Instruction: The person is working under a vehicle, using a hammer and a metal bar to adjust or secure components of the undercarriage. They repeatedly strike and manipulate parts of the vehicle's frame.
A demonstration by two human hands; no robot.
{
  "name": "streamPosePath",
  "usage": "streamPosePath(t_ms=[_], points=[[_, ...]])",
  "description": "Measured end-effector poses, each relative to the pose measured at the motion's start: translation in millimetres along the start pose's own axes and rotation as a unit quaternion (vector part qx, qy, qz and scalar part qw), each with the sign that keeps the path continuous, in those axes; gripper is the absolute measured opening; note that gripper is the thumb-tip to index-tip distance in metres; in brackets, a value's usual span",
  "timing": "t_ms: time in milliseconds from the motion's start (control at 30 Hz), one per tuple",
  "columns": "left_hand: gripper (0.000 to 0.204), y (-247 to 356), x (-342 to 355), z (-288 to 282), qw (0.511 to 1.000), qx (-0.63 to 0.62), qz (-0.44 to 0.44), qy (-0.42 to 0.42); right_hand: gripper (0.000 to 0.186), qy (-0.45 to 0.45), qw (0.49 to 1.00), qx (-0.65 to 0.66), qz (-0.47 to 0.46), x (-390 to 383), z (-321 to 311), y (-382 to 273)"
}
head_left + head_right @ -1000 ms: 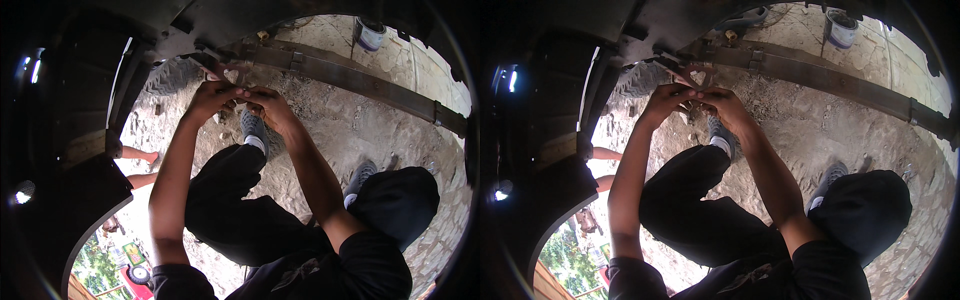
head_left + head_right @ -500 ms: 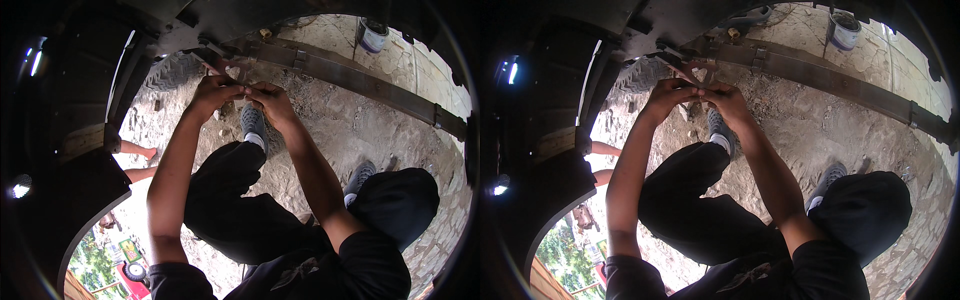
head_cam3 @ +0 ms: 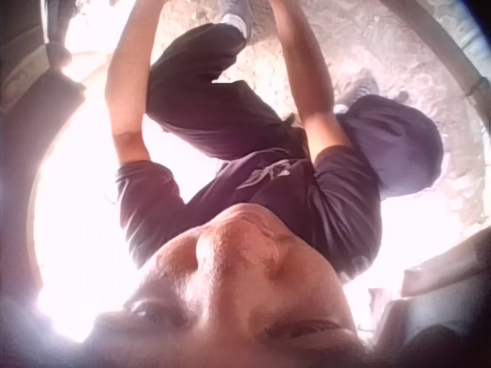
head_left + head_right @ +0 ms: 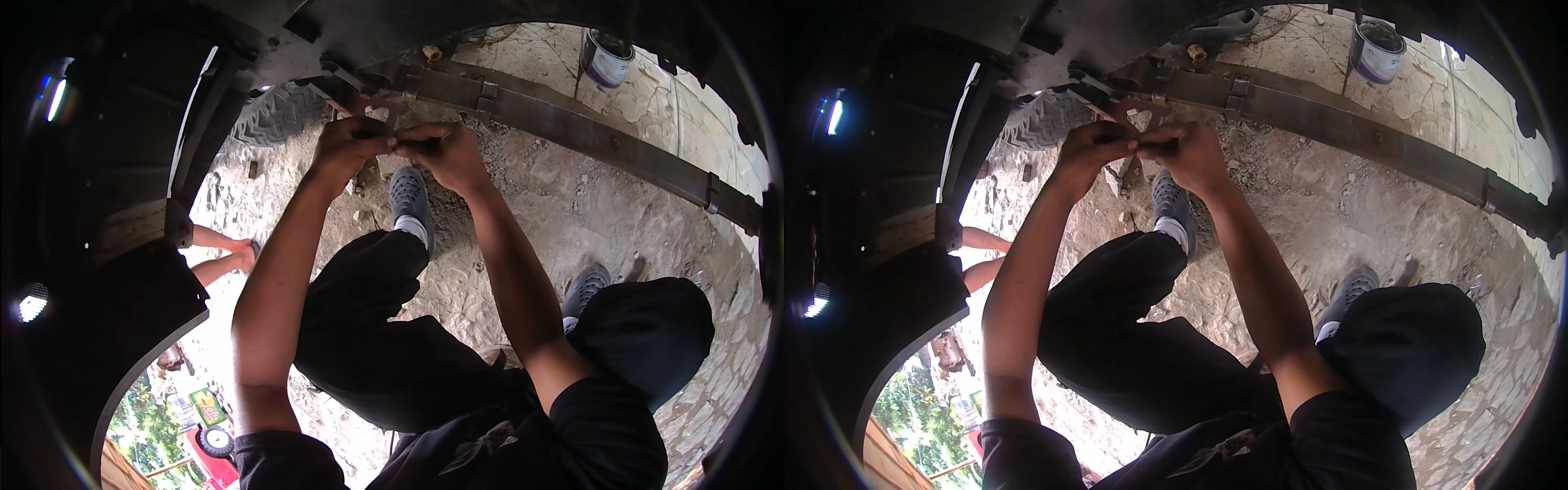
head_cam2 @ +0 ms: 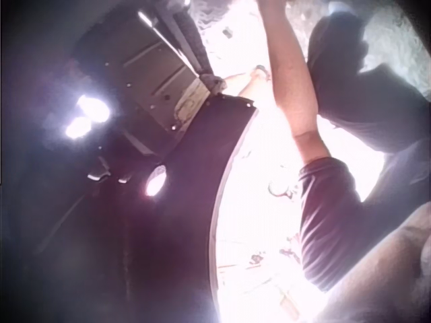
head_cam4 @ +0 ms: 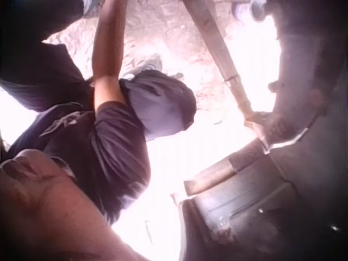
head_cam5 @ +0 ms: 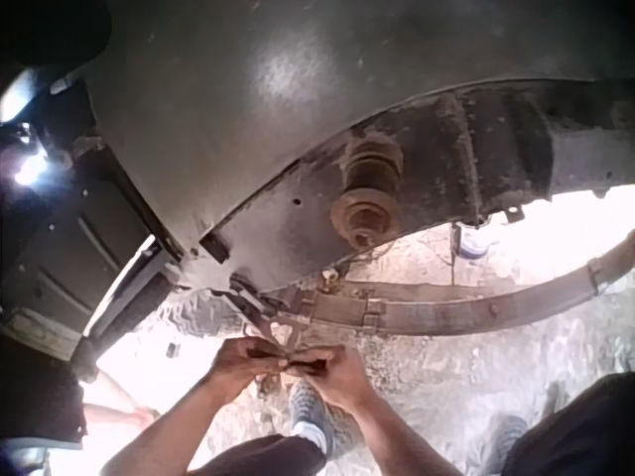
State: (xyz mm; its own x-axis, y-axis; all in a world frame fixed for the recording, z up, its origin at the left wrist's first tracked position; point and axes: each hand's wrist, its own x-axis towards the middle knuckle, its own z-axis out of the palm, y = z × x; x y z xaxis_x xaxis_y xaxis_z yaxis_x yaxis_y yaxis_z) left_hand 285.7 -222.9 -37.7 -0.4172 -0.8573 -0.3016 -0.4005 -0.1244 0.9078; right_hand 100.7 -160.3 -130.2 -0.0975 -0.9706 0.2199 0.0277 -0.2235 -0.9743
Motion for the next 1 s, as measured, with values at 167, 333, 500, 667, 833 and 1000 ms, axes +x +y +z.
streamPosePath(t_ms=[167,333,500,667,833,1000], points=[[0.028,-4.6,24.0,13.0,0.993,0.0,0.039,0.115,0.02,0.143,0.977,-0.156,-0.039,22.2,-13.1,13.3],[0.039,2.8,45.7,15.4,0.963,0.094,0.046,0.249,0.015,0.191,0.957,-0.214,-0.038,75.5,-21.4,29.4],[0.063,9.7,70.7,-15.9,0.864,0.367,0.112,0.327,0.015,0.149,0.947,-0.275,-0.078,92.2,-15.1,36.0],[0.059,7.2,79.3,-32.5,0.84,0.432,0.067,0.32,0.011,0.127,0.948,-0.292,-0.011,111.1,2.1,21.5],[0.058,0.2,81.1,-45.8,0.857,0.399,0.121,0.303,0.005,0.15,0.952,-0.264,-0.035,105.8,0.2,32.3],[0.059,0.9,89.3,-42.5,0.83,0.45,0.13,0.303,0.005,0.166,0.938,-0.303,-0.037,118.9,-1.0,24.5]])
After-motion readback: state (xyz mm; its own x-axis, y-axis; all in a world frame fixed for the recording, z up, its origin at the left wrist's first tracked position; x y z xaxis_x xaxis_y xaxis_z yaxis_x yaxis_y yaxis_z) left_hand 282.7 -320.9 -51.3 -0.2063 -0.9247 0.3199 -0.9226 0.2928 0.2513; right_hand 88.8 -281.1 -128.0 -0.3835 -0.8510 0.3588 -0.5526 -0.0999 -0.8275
